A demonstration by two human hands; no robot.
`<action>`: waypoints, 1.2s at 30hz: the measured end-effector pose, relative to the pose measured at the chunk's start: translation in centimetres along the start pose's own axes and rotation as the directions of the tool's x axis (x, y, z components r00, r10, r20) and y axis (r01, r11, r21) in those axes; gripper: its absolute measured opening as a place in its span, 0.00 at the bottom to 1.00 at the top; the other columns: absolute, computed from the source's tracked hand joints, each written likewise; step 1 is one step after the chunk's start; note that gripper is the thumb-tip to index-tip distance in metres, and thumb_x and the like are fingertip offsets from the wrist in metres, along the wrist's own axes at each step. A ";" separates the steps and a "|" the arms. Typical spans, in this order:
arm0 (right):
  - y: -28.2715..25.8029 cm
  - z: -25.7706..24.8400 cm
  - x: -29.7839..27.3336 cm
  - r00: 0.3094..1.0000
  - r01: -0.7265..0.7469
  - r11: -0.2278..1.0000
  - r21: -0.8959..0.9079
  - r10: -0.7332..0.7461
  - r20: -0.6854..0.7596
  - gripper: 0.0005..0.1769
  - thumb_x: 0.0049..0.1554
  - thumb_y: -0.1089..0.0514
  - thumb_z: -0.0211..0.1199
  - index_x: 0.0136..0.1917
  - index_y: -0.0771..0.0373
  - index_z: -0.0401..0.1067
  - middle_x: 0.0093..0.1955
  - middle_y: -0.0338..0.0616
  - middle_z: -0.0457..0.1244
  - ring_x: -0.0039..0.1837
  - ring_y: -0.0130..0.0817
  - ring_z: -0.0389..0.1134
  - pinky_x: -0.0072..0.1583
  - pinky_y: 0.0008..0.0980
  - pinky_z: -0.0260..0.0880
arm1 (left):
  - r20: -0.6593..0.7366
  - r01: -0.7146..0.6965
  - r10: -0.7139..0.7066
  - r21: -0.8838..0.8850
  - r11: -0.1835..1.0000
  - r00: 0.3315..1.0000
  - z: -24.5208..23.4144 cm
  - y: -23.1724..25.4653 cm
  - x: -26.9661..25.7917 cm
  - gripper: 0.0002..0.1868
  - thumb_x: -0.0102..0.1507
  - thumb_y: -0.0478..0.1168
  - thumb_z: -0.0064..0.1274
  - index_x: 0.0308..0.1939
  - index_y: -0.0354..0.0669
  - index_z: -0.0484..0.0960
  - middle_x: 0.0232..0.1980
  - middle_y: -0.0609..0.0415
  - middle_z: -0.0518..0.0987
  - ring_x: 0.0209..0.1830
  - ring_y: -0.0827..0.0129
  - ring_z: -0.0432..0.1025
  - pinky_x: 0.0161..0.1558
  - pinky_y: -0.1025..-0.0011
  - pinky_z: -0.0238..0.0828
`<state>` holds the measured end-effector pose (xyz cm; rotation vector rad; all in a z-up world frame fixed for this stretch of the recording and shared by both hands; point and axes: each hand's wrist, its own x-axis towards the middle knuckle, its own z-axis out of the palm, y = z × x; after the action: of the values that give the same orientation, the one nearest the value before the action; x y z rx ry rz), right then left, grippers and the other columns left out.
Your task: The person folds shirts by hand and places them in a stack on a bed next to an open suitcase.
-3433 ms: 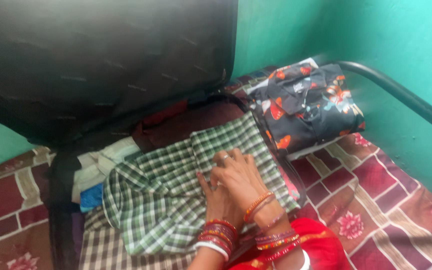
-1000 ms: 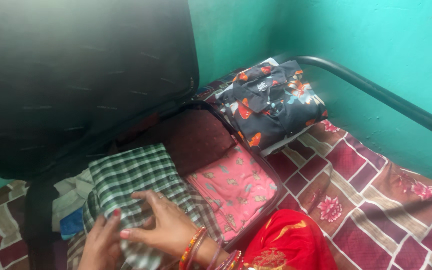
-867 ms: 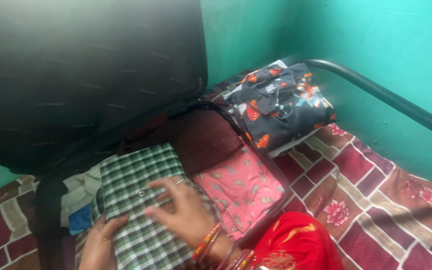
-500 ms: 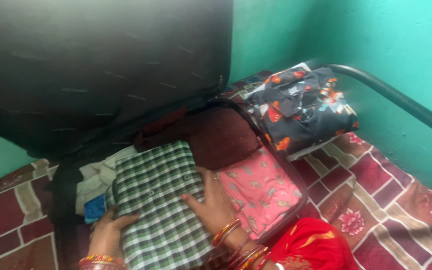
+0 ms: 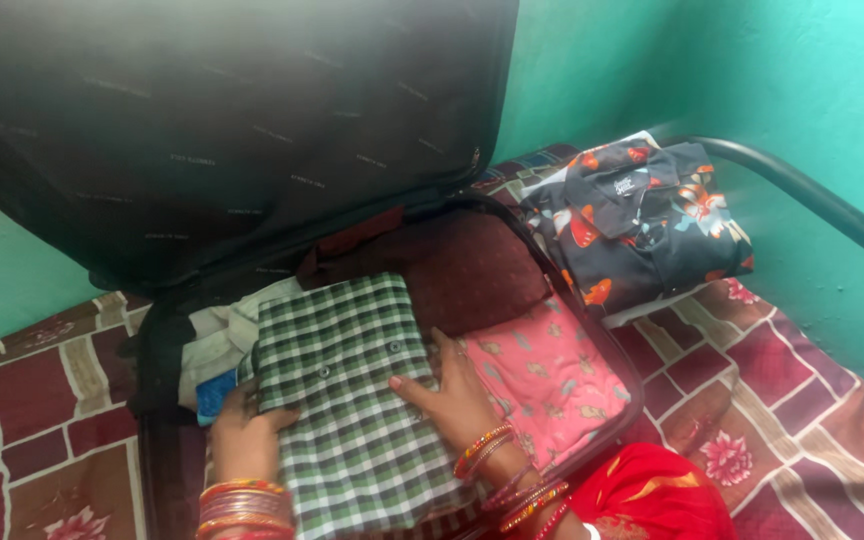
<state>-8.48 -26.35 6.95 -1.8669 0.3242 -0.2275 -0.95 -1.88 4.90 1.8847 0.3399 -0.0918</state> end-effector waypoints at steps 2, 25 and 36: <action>0.5 0.1 -0.2 1.000 0.014 0.997 -0.082 -0.016 -0.021 0.51 0.48 0.39 0.72 0.73 0.70 0.57 0.67 0.57 0.59 0.67 0.46 0.62 0.66 0.41 0.64 | -0.088 0.030 -0.012 0.209 0.977 0.996 0.7 1.1 -1.6 0.40 0.48 0.33 0.59 0.67 0.39 0.75 0.55 0.32 0.83 0.55 0.44 0.78 0.59 0.58 0.70; -3.3 -1.3 -0.5 0.863 -0.499 0.620 0.606 0.293 0.411 0.43 0.50 0.48 0.71 0.73 0.72 0.65 0.65 0.53 0.66 0.66 0.42 0.67 0.64 0.39 0.68 | -0.170 0.042 0.019 0.345 0.938 0.985 1.3 3.9 -3.3 0.37 0.54 0.48 0.57 0.68 0.44 0.74 0.63 0.33 0.77 0.62 0.37 0.71 0.62 0.50 0.66; -4.0 -1.4 -0.9 0.778 -0.614 0.429 0.663 0.185 0.601 0.32 0.56 0.55 0.68 0.70 0.62 0.62 0.58 0.46 0.67 0.59 0.39 0.68 0.61 0.45 0.70 | -0.154 0.071 -0.017 0.352 0.933 0.988 1.4 3.1 -2.7 0.38 0.54 0.49 0.55 0.69 0.44 0.74 0.64 0.34 0.76 0.63 0.37 0.70 0.63 0.50 0.64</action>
<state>-9.30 -26.16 11.24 -0.7510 0.2718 0.3656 -2.56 -4.61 7.91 2.2520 0.4944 -0.0451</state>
